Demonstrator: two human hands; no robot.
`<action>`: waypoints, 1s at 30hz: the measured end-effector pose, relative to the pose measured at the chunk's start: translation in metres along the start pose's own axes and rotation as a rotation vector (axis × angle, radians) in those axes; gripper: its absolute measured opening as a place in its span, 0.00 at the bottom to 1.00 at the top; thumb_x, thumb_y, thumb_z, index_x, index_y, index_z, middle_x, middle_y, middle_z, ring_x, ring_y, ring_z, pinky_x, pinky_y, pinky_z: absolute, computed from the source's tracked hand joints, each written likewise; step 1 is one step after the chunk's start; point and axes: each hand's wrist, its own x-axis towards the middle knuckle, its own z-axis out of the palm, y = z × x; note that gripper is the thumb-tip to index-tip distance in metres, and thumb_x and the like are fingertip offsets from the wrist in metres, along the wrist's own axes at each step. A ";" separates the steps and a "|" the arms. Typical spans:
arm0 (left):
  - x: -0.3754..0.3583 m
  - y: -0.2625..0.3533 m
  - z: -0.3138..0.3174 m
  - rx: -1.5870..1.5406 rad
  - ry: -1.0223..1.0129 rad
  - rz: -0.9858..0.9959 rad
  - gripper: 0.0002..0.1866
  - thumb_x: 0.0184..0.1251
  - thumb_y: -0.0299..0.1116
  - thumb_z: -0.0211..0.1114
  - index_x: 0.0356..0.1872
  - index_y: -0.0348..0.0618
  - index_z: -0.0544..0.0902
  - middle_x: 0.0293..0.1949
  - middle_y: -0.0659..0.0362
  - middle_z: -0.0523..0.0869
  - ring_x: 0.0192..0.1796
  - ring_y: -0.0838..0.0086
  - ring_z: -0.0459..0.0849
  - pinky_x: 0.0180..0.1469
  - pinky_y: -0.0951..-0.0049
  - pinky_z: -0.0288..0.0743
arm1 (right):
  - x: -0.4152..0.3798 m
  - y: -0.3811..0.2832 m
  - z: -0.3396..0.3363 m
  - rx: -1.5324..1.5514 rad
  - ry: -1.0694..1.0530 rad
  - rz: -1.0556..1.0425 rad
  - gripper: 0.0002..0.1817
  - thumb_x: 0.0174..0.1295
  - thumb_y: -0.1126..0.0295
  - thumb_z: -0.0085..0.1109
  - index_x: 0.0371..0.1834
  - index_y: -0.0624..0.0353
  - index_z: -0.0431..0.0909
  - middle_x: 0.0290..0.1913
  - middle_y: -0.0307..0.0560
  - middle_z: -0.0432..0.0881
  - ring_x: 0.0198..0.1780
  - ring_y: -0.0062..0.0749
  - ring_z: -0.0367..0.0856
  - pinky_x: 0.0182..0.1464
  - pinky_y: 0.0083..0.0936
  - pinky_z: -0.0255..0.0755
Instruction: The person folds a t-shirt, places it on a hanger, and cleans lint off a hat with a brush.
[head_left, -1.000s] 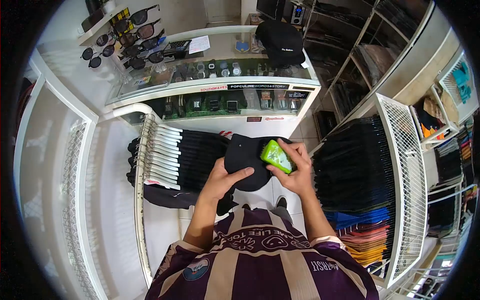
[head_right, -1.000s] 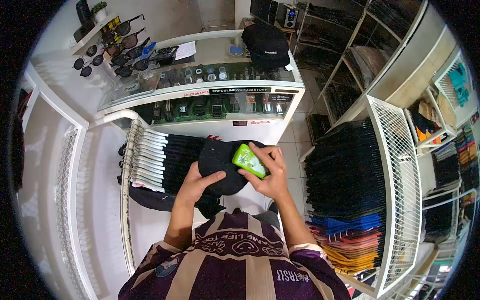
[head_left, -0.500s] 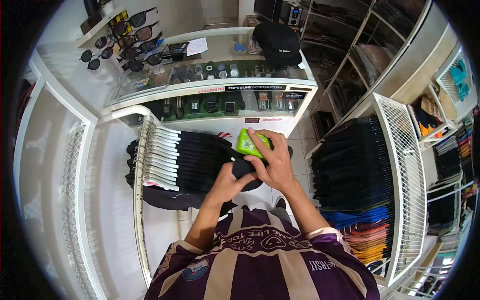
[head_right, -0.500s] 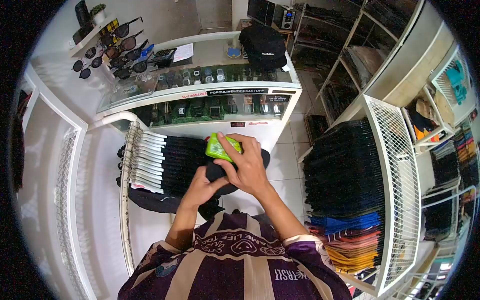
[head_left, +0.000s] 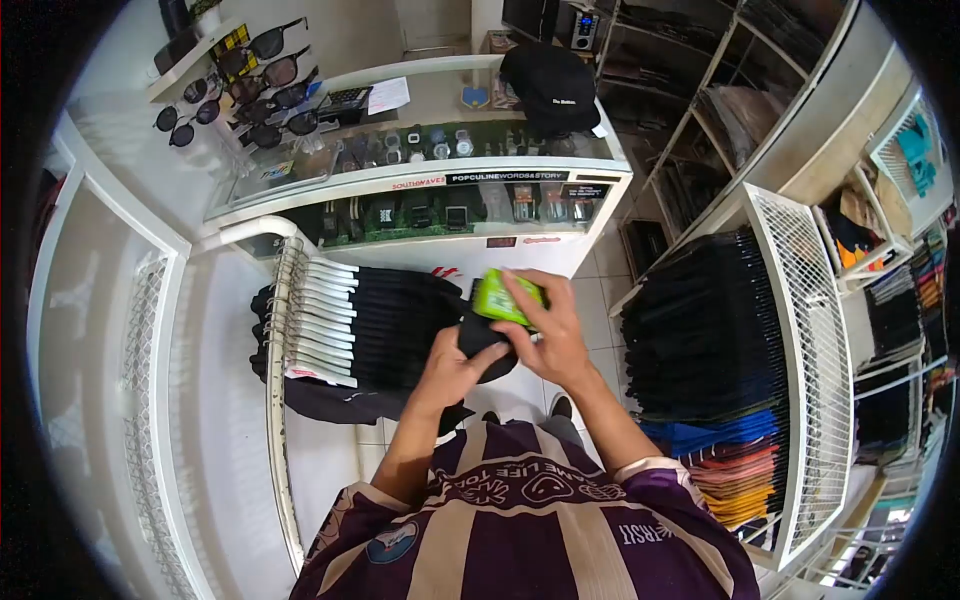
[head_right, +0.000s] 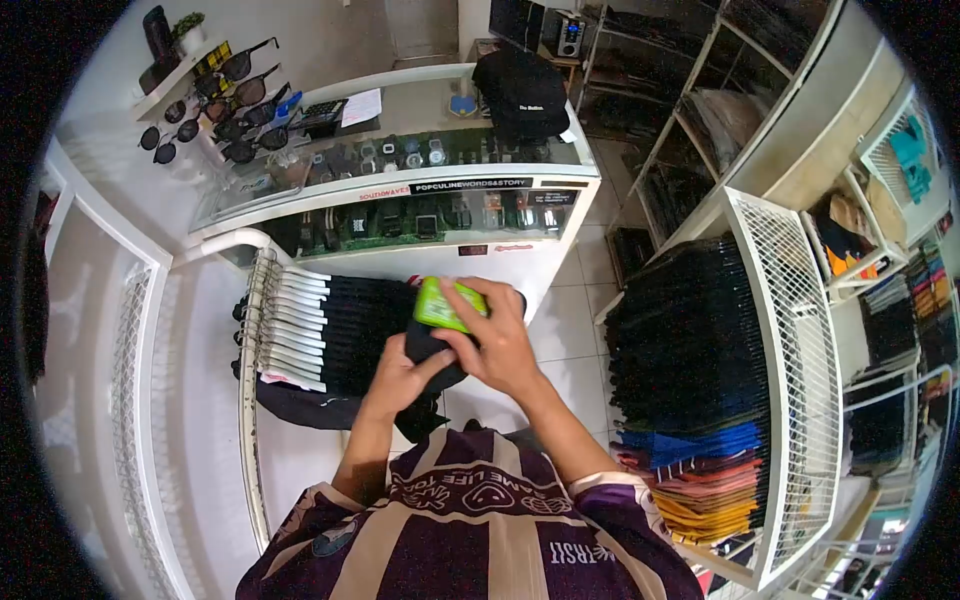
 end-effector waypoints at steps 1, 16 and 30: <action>-0.001 0.005 -0.007 -0.092 0.002 -0.045 0.11 0.70 0.25 0.75 0.50 0.33 0.88 0.42 0.60 0.93 0.42 0.79 0.89 0.47 0.74 0.83 | -0.016 0.011 0.000 0.023 0.038 0.042 0.35 0.58 0.68 0.78 0.72 0.59 0.80 0.63 0.58 0.81 0.60 0.53 0.79 0.63 0.41 0.73; 0.005 -0.001 -0.002 -0.079 -0.068 -0.103 0.13 0.69 0.27 0.77 0.51 0.35 0.88 0.39 0.63 0.92 0.39 0.81 0.87 0.45 0.76 0.82 | -0.017 0.007 0.013 0.098 0.111 0.152 0.34 0.60 0.73 0.76 0.72 0.63 0.79 0.60 0.58 0.79 0.59 0.51 0.79 0.63 0.40 0.74; 0.008 -0.041 0.002 0.339 -0.093 0.121 0.19 0.64 0.19 0.72 0.56 0.36 0.85 0.54 0.53 0.88 0.56 0.71 0.86 0.59 0.67 0.80 | 0.022 -0.021 -0.007 0.058 -0.149 -0.003 0.35 0.57 0.66 0.78 0.71 0.56 0.81 0.59 0.54 0.81 0.59 0.51 0.78 0.63 0.42 0.71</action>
